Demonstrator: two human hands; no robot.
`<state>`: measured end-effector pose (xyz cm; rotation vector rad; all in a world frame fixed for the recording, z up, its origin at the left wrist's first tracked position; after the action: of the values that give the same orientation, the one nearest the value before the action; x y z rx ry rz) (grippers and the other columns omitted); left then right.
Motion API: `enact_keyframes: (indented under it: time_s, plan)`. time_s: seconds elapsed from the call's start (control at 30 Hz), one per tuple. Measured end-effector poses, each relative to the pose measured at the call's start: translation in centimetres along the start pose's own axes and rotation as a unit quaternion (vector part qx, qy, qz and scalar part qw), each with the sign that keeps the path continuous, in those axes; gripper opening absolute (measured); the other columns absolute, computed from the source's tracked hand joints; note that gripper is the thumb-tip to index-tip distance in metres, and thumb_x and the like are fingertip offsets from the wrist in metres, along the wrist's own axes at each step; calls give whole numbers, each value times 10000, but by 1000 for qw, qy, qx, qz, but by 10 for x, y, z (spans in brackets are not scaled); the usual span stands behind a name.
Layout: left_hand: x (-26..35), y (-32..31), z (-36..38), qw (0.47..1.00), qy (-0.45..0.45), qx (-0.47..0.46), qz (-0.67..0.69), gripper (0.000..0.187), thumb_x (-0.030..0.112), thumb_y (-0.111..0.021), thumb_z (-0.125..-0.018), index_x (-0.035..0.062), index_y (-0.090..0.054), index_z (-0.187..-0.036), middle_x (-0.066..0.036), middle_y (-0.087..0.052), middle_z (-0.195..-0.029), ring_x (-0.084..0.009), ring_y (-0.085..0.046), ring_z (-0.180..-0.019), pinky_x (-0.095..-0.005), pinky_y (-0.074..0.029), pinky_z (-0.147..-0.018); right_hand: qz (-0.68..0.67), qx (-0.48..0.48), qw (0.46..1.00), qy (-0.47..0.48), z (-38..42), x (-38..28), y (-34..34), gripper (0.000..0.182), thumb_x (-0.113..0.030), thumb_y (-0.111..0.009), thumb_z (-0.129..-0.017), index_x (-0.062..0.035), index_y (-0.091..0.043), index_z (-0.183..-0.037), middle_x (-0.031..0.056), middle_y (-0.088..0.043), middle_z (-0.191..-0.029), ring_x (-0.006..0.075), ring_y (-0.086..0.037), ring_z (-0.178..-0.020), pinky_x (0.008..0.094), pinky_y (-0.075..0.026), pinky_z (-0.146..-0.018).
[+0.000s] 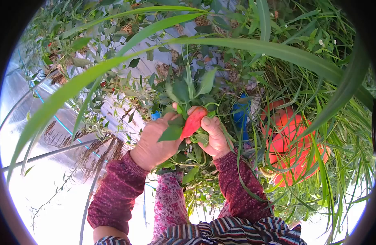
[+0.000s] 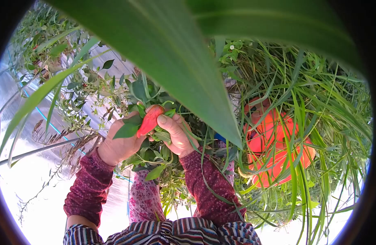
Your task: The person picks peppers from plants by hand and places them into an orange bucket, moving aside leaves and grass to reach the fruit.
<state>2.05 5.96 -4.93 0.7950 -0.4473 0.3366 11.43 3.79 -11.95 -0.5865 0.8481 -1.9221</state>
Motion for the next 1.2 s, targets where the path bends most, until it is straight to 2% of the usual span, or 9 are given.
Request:
enact_keyframes:
  time_s: [0.3,0.43,0.53,0.6,0.77,0.87,1.03,1.13,1.2]
  plan:
    - [-32,-14,8,997,55,-7,-53,183,78,-605,-700,56,-554,-874,-94,-542,-804,-261,-574,-748,-373,-468,-634,48,36,996,-59,2,12,-6,393,-306,-636,-813,-11,-534,-1052,90,-622,-867,179,-612,-677,292,-507,-543]
    - [-86,19,2,980,157,117,-24,148,160,-657,-749,47,-563,-753,-110,-595,-779,-298,-585,-702,-387,-471,-613,112,-7,991,-74,4,12,-18,338,-241,-653,-797,-2,-575,-1023,70,-630,-865,155,-622,-696,270,-524,-575]
    - [-105,20,5,967,233,-17,101,72,69,-621,-802,28,-600,-856,-79,-594,-751,-186,-585,-682,-284,-467,-624,143,-1,985,-100,7,24,-12,361,-214,-673,-777,5,-581,-1048,55,-626,-892,131,-615,-744,261,-526,-633]
    - [-102,34,0,943,175,81,270,97,65,-599,-802,16,-604,-886,-95,-588,-757,-214,-584,-691,-310,-463,-655,135,-14,987,-83,6,25,-13,357,-211,-678,-772,5,-585,-1041,57,-624,-897,129,-610,-761,265,-518,-660]
    - [-54,37,-21,940,-38,-6,340,255,44,-632,-774,26,-613,-1027,-78,-619,-876,-135,-570,-808,-273,-449,-777,115,-11,987,-109,9,25,-11,343,-191,-685,-760,7,-595,-1025,63,-620,-931,138,-599,-804,284,-491,-740]
    - [-44,5,-18,897,57,-239,368,372,9,-597,-740,27,-578,-1112,-101,-634,-939,-146,-595,-833,-277,-463,-763,96,-32,988,-119,8,27,-10,338,-122,-685,-771,-23,-566,-1072,54,-617,-968,129,-602,-846,283,-519,-722]
    - [-37,6,-15,887,23,-242,393,484,-9,-576,-714,63,-524,-1190,-86,-630,-945,-118,-588,-818,-247,-458,-732,68,-39,989,-125,11,26,-10,324,-86,-681,-787,-35,-547,-1077,46,-611,-965,126,-613,-812,279,-557,-647]
    - [-34,14,-18,901,-11,-166,401,444,12,-589,-684,77,-552,-1122,-97,-609,-898,-222,-615,-835,-291,-473,-755,40,-47,991,-117,11,24,-4,312,-99,-677,-792,-29,-551,-1070,46,-614,-962,119,-609,-826,273,-544,-703]
    - [-33,20,-17,914,-37,-157,373,386,97,-636,-728,61,-568,-1106,-72,-609,-899,-169,-587,-835,-285,-464,-759,36,-60,990,-120,12,27,-4,324,-120,-689,-780,-29,-557,-1062,46,-618,-952,115,-601,-839,270,-512,-763]
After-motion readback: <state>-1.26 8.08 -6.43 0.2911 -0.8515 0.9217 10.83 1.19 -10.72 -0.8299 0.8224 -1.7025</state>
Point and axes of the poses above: each hand's wrist, its own z-axis away from the middle knuckle, its own y-axis out of the back of the hand, x = y × z, the point moved 8 cm from there along -z, towards the middle knuckle
